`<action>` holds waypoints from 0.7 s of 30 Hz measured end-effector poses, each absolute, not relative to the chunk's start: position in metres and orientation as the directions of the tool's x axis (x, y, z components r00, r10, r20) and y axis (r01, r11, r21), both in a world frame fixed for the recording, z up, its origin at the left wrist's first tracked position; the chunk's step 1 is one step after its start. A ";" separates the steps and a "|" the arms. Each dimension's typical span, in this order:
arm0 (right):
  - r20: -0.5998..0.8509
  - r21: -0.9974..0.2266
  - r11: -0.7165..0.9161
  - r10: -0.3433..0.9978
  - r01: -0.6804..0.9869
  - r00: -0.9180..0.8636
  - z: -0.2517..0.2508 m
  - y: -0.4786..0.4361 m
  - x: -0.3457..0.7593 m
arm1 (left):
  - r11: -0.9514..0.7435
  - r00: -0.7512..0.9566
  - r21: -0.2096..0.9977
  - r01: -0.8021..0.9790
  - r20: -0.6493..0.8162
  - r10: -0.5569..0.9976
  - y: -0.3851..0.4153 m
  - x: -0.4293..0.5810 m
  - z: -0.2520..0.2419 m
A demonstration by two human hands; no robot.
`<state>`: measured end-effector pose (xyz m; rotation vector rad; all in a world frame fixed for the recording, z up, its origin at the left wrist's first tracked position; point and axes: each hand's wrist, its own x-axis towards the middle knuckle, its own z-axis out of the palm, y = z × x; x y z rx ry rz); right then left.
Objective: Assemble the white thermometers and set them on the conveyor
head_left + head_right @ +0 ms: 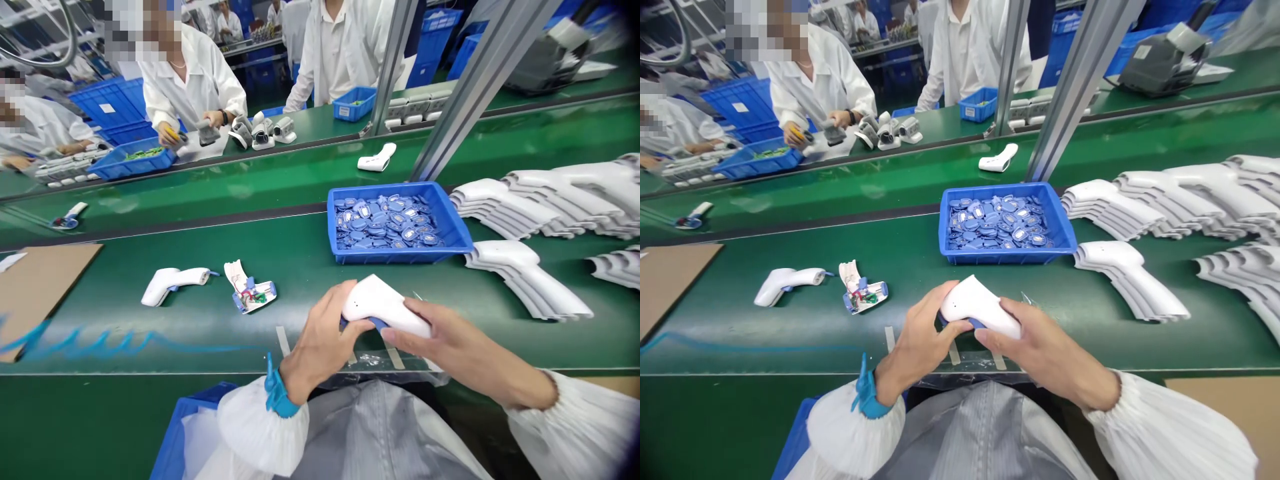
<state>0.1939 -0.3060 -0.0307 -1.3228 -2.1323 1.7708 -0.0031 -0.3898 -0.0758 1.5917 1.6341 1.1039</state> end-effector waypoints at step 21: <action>0.286 -0.748 0.484 0.853 0.453 -0.437 -0.045 -0.317 0.129 | 0.150 -0.009 0.874 0.463 -0.165 0.986 -0.389 -0.016 -0.048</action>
